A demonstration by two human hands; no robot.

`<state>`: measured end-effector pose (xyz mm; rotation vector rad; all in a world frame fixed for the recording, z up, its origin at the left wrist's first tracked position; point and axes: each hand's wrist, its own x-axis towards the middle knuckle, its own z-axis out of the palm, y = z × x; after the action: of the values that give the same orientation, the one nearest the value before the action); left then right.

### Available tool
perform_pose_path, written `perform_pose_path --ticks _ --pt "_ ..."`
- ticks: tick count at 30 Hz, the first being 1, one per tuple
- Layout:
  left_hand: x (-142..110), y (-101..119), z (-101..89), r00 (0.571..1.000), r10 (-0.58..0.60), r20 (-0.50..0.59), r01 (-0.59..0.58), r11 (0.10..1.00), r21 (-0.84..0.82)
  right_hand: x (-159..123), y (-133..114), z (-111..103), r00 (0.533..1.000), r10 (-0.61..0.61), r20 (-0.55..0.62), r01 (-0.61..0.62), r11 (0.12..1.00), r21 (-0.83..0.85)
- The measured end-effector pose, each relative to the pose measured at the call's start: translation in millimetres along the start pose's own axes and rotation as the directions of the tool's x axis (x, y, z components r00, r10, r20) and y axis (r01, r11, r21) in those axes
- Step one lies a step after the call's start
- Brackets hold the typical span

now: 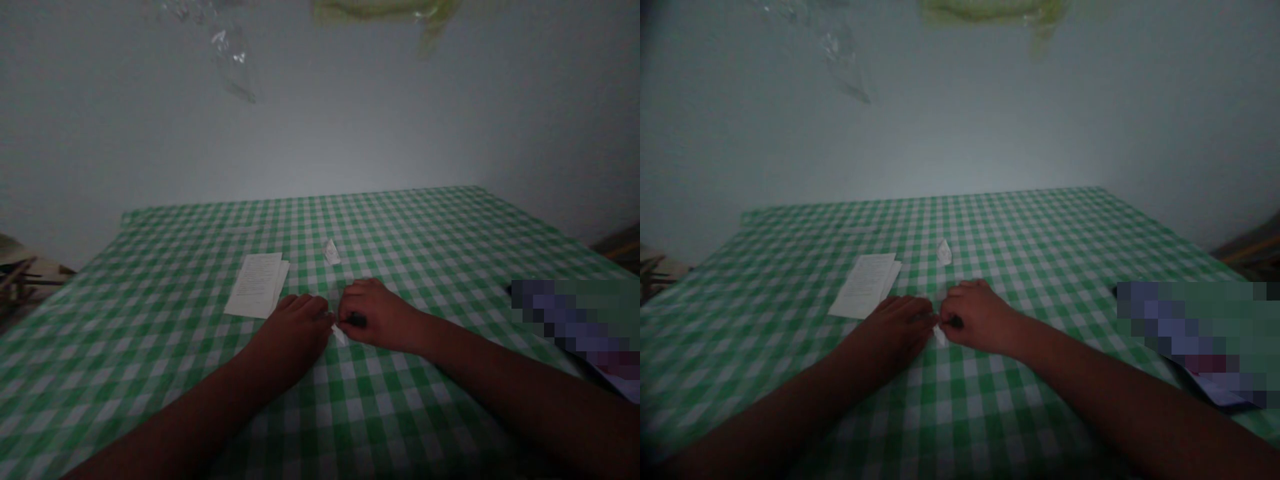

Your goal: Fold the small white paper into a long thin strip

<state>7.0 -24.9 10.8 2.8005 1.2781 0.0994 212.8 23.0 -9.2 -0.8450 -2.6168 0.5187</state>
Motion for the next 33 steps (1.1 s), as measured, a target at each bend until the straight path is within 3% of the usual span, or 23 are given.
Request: perform_pose_path --ticks 11,33 --pt "-1 -3 0.8 1.0 -0.023 0.003 0.023 0.999 -0.031 -6 -4 -4 0.998 -0.018 0.063 0.019 1.0 -0.018" --pt "3 -15 -2.5 0.999 0.033 0.013 -0.032 0.996 -0.08 -7 -4 -1 1.0 -0.016 0.008 0.016 1.0 -0.023"
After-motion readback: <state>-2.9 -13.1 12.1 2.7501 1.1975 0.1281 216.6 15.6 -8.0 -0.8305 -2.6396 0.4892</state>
